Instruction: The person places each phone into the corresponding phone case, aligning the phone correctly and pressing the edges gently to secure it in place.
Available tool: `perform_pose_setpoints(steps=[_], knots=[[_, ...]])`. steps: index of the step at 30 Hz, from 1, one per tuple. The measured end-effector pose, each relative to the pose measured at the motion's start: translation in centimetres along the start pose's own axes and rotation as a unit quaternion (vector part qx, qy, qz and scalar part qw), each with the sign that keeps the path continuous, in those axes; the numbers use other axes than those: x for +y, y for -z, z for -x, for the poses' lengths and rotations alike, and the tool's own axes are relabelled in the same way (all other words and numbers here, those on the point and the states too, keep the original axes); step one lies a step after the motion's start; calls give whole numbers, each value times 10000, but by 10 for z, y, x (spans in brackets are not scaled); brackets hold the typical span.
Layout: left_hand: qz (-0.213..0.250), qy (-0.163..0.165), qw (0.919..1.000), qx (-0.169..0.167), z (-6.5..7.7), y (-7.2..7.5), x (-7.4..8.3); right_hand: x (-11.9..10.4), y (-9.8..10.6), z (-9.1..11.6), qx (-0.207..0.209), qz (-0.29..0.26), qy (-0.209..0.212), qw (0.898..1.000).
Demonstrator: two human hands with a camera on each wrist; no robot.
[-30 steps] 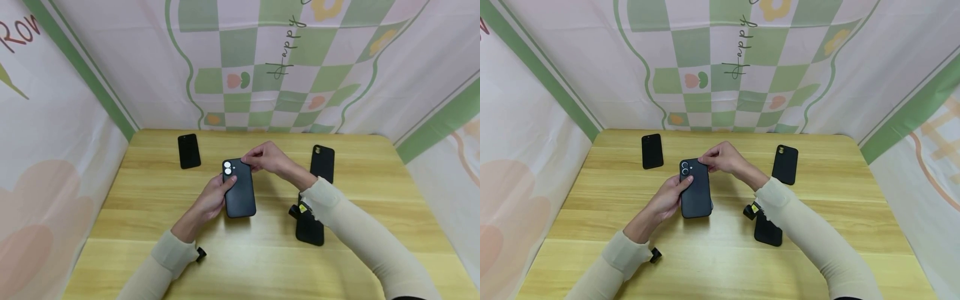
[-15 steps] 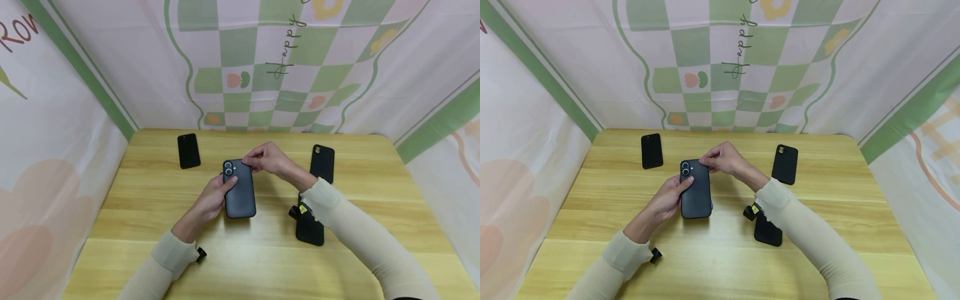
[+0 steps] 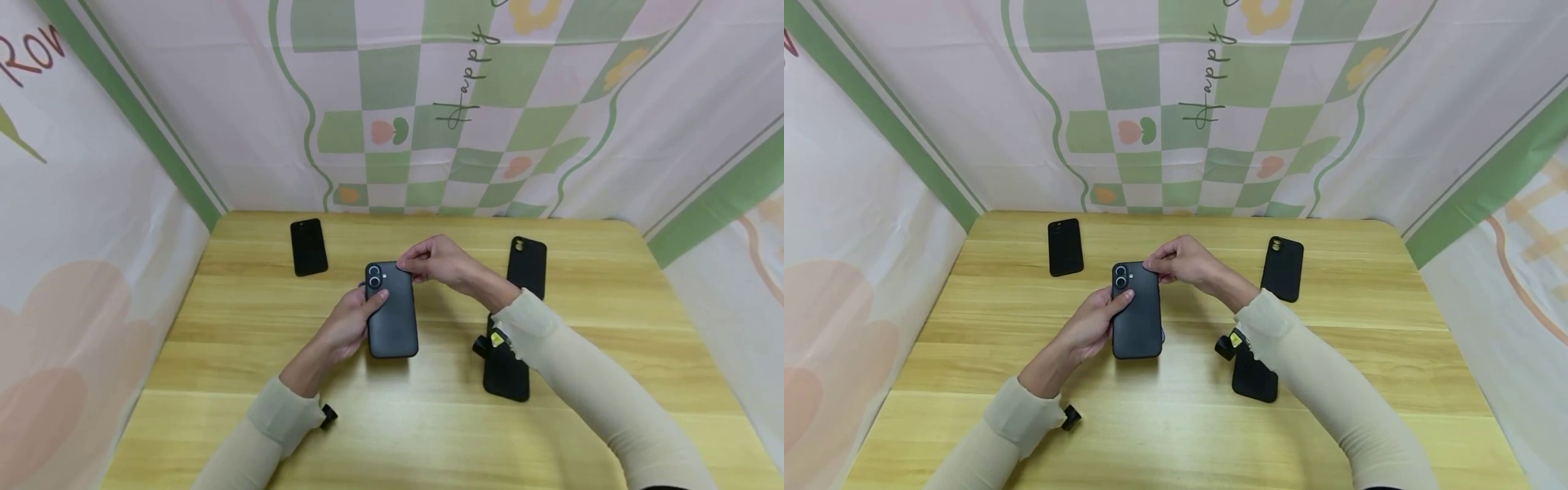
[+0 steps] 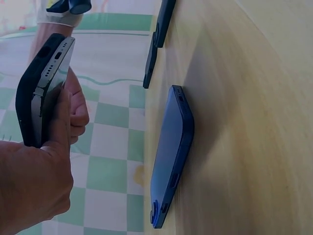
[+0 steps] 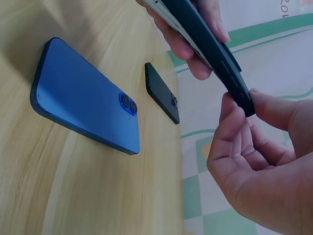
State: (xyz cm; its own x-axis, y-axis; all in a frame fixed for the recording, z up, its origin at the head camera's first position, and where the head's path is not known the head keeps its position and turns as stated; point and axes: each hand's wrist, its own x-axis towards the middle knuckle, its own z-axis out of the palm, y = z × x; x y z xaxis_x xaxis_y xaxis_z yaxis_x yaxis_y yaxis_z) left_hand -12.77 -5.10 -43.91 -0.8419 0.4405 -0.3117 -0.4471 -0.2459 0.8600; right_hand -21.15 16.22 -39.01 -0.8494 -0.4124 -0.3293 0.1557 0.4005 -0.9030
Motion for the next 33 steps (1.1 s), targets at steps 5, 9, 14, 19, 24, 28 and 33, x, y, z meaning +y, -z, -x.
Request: perform_pose_setpoints(steps=[5, 9, 14, 19, 24, 28, 33], knots=[[-115, 55, 9999, -21, 0, 1, 0, 2, 3, 1, -298, -281, -72, 9991], [-219, 112, 9997, 17, 0, 2, -1, 2, 4, 2, -409, -340, -46, 9986], [-372, 102, 9991, -154, 0, 2, -2, -3, 0, 4, -486, -223, 49, 9986], [-475, 109, 9968, -631, 1, 0, -2, -8, -6, 3, -597, 201, 261, 9977], [-547, 75, 9958, -728, 2, -1, -2, -11, -9, 2, -557, 511, 435, 9962], [-578, 80, 9956, -728, 3, -2, -2, -12, -10, 1, -522, 591, 440, 9959], [-639, 118, 9944, -831, 4, -1, -3, -12, -13, 0, -546, 708, 428, 9951]])
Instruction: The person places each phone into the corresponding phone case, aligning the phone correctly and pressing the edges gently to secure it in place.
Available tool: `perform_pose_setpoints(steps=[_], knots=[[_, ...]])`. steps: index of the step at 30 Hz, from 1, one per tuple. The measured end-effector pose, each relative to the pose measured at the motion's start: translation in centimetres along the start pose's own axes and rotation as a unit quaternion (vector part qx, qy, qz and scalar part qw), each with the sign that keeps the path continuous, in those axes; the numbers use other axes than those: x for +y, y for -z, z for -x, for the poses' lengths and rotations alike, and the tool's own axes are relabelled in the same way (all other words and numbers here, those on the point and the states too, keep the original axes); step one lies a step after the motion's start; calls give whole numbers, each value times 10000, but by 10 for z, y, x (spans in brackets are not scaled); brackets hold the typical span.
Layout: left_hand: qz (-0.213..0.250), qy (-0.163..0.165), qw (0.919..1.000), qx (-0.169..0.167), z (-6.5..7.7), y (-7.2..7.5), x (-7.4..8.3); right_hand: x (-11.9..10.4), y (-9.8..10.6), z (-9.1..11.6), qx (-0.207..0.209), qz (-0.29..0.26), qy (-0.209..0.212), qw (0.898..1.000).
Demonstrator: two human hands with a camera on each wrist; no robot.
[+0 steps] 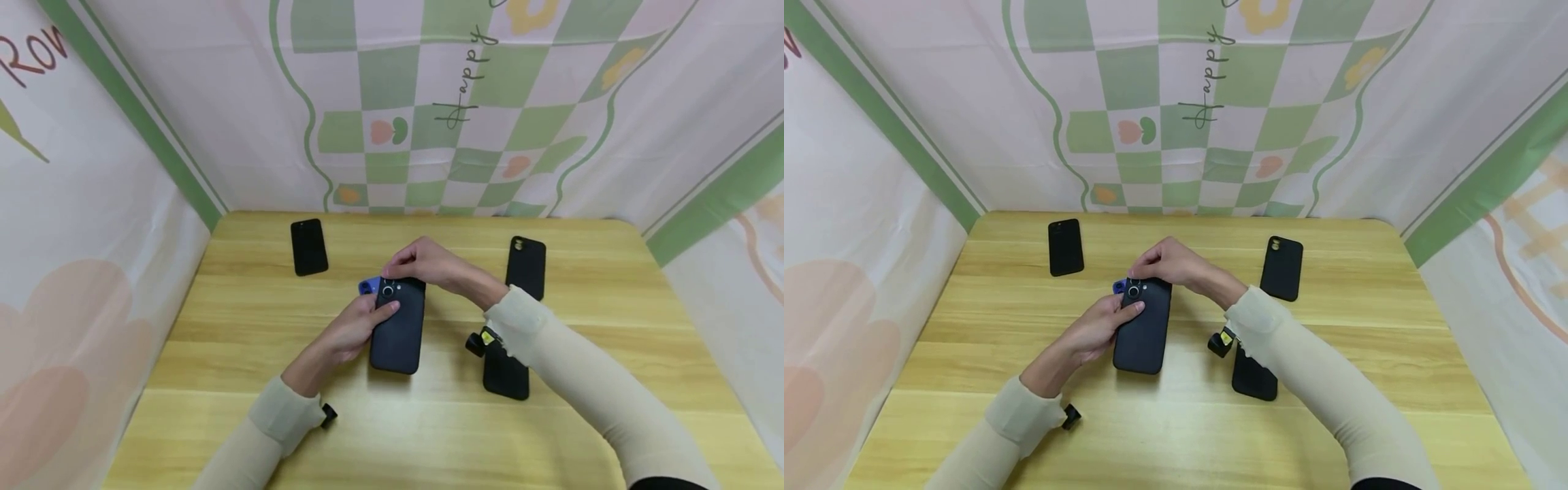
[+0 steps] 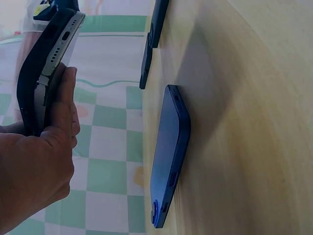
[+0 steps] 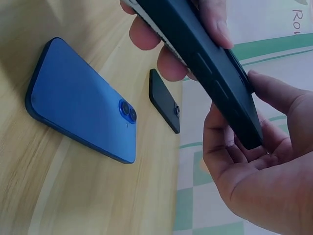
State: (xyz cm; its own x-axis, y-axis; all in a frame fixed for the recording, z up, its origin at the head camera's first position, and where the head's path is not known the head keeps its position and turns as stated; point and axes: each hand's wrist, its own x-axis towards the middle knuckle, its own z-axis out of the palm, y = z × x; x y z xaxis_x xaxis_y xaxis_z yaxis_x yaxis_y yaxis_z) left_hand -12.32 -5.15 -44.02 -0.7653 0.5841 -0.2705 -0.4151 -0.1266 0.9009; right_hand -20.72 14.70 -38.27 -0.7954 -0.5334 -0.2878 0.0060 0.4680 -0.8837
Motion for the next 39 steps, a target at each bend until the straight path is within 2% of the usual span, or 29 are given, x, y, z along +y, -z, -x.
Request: perform_pose_setpoints(steps=[7, 14, 20, 26, 29, 35, 39], knots=[[-51, 28, 9999, -134, -1, 0, -1, 0, -1, 1, -65, 147, -6, 9999], [-68, 50, 9999, -125, -2, -2, 1, -3, -2, 4, 5, 41, -110, 9999], [-143, -65, 9999, -9, -2, -3, 3, -4, -2, 5, 275, 10, -102, 9996], [-152, -74, 9998, 91, -2, -3, 3, 0, 0, 6, 268, -146, -71, 9995], [-119, -68, 9996, 226, -2, -3, 3, 3, 2, 8, 253, -298, -116, 9992], [27, -127, 9971, 748, -2, 0, 5, 9, 6, 13, 283, -776, -274, 9962], [90, -139, 9959, 886, -3, 1, 7, 13, 6, 16, 305, -964, -316, 9944]])
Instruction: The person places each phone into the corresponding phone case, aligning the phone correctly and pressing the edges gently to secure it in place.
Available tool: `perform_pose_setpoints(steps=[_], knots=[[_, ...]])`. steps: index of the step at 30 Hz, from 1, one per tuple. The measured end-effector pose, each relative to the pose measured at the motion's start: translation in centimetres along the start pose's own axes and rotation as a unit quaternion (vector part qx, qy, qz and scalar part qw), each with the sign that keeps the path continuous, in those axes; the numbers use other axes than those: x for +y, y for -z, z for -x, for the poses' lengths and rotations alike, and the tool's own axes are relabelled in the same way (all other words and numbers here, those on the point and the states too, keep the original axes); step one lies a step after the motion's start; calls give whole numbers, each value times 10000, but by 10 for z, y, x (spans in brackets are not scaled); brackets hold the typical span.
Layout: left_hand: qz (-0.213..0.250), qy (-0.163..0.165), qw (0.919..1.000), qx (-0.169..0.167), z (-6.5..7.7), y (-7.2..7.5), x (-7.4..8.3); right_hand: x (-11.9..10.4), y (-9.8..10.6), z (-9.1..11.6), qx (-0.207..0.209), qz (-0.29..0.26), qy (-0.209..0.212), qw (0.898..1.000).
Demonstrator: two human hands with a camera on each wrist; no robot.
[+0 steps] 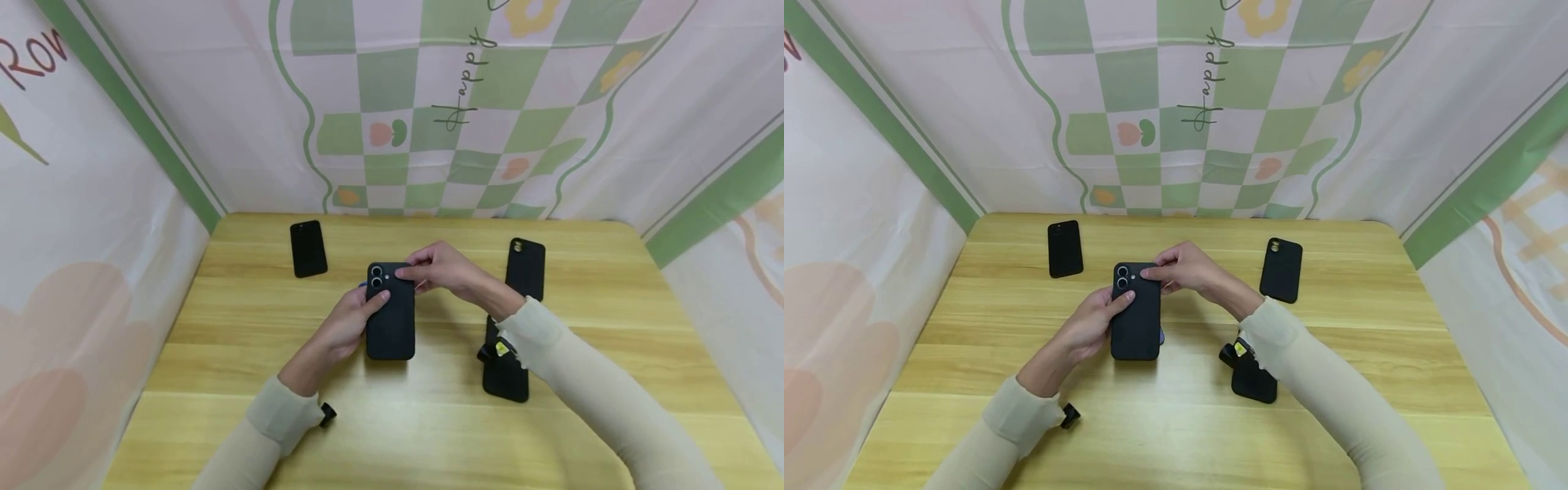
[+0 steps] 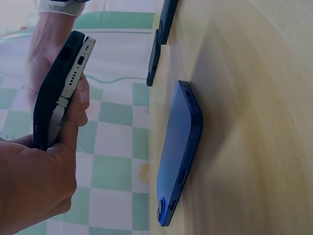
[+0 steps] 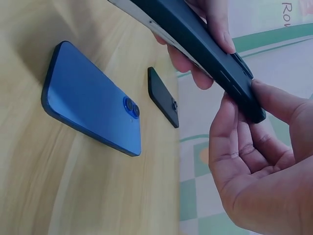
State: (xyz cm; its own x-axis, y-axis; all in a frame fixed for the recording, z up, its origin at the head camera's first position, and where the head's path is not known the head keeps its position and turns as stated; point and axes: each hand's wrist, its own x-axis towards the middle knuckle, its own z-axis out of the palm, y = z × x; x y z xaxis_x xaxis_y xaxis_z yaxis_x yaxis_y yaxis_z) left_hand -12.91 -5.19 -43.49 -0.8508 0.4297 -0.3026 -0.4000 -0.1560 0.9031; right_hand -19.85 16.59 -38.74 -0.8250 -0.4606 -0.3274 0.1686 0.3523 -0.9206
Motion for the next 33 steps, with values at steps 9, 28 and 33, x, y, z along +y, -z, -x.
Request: perform_pose_setpoints(steps=[9, 28, 33], knots=[[119, 8, 9999, 27, 1, -2, 0, 7, -2, 6, 108, -320, -130, 9993], [166, 74, 9998, -41, -2, -2, 6, 6, -5, 10, 350, 92, 300, 9989], [88, 138, 9999, 29, -2, 0, 7, 3, -5, 14, 338, 385, 517, 9973]])
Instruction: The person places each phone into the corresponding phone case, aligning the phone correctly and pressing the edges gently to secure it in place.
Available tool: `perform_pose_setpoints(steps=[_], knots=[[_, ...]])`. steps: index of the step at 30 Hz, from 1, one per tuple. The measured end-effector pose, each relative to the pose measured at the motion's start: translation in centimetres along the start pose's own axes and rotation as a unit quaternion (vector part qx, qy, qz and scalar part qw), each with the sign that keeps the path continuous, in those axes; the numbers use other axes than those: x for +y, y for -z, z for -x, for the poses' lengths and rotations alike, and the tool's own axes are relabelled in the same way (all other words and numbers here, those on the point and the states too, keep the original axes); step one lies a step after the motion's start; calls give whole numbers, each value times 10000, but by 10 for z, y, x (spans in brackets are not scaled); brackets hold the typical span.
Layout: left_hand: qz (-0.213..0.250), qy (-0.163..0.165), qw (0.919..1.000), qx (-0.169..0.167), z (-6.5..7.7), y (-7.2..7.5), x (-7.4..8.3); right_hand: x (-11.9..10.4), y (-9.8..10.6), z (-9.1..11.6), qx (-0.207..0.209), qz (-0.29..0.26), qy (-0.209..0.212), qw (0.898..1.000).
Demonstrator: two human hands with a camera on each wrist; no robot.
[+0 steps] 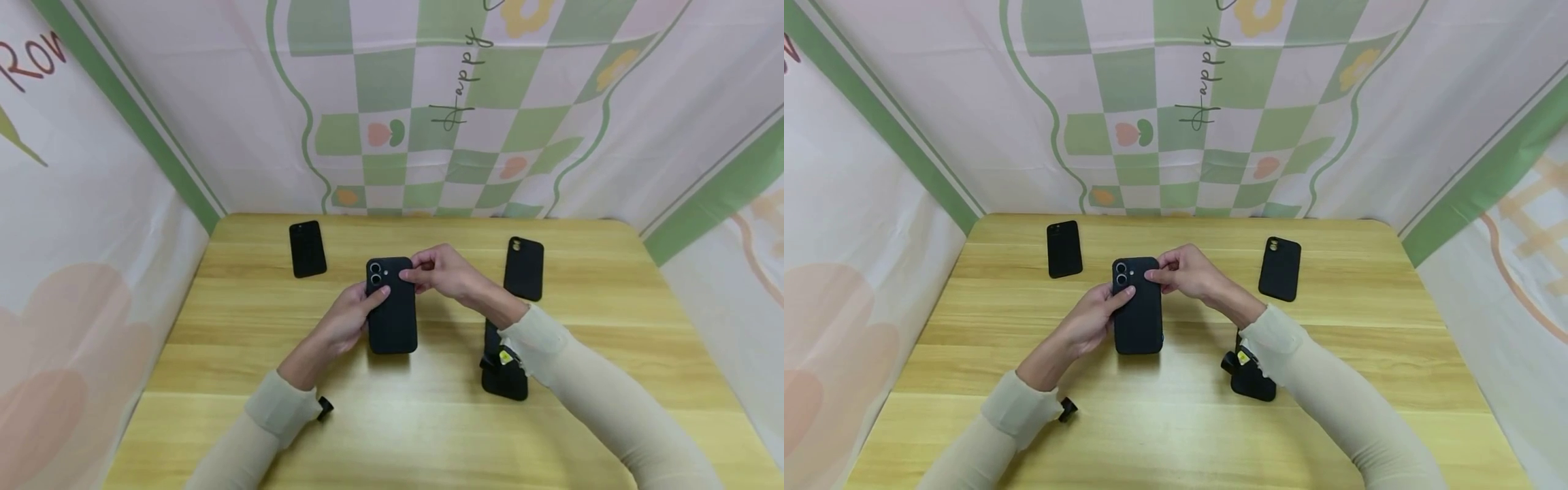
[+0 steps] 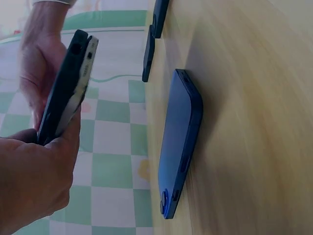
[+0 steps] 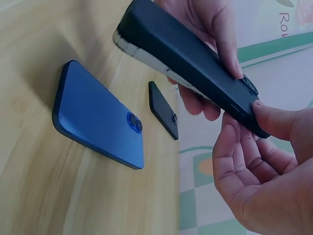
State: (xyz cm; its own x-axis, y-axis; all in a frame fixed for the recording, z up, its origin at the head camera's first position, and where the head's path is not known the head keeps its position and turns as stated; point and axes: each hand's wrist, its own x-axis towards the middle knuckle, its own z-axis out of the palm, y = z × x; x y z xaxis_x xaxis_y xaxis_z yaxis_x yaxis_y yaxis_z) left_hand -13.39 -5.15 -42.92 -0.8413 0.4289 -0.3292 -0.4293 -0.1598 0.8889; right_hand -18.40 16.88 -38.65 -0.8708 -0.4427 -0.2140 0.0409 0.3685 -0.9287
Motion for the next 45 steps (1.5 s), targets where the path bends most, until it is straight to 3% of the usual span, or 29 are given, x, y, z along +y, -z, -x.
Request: perform_pose_setpoints(steps=[6, 11, 19, 24, 33, 37, 45], knots=[[-97, -201, 9996, 187, 1, 3, 2, -5, -1, 4, -148, 611, 334, 9975], [-315, -360, 9983, 341, 0, 6, 6, -9, -4, 9, -330, 1376, 670, 9877], [-679, -553, 9958, 276, -1, 5, 6, -15, -9, 13, -452, 1955, 913, 9754], [-733, -749, 9933, 486, 0, 2, 7, -16, -11, 14, -252, 1942, 822, 9772], [-866, -1239, 9804, 1267, 1, -2, 12, -11, -12, 14, 341, 1634, 762, 9830], [-645, -1315, 9768, 1563, 1, -2, 14, -6, -11, 16, 382, 1654, 774, 9824], [-200, -1558, 9709, 1808, 3, 0, 18, -1, -10, 18, 474, 1636, 761, 9824]])
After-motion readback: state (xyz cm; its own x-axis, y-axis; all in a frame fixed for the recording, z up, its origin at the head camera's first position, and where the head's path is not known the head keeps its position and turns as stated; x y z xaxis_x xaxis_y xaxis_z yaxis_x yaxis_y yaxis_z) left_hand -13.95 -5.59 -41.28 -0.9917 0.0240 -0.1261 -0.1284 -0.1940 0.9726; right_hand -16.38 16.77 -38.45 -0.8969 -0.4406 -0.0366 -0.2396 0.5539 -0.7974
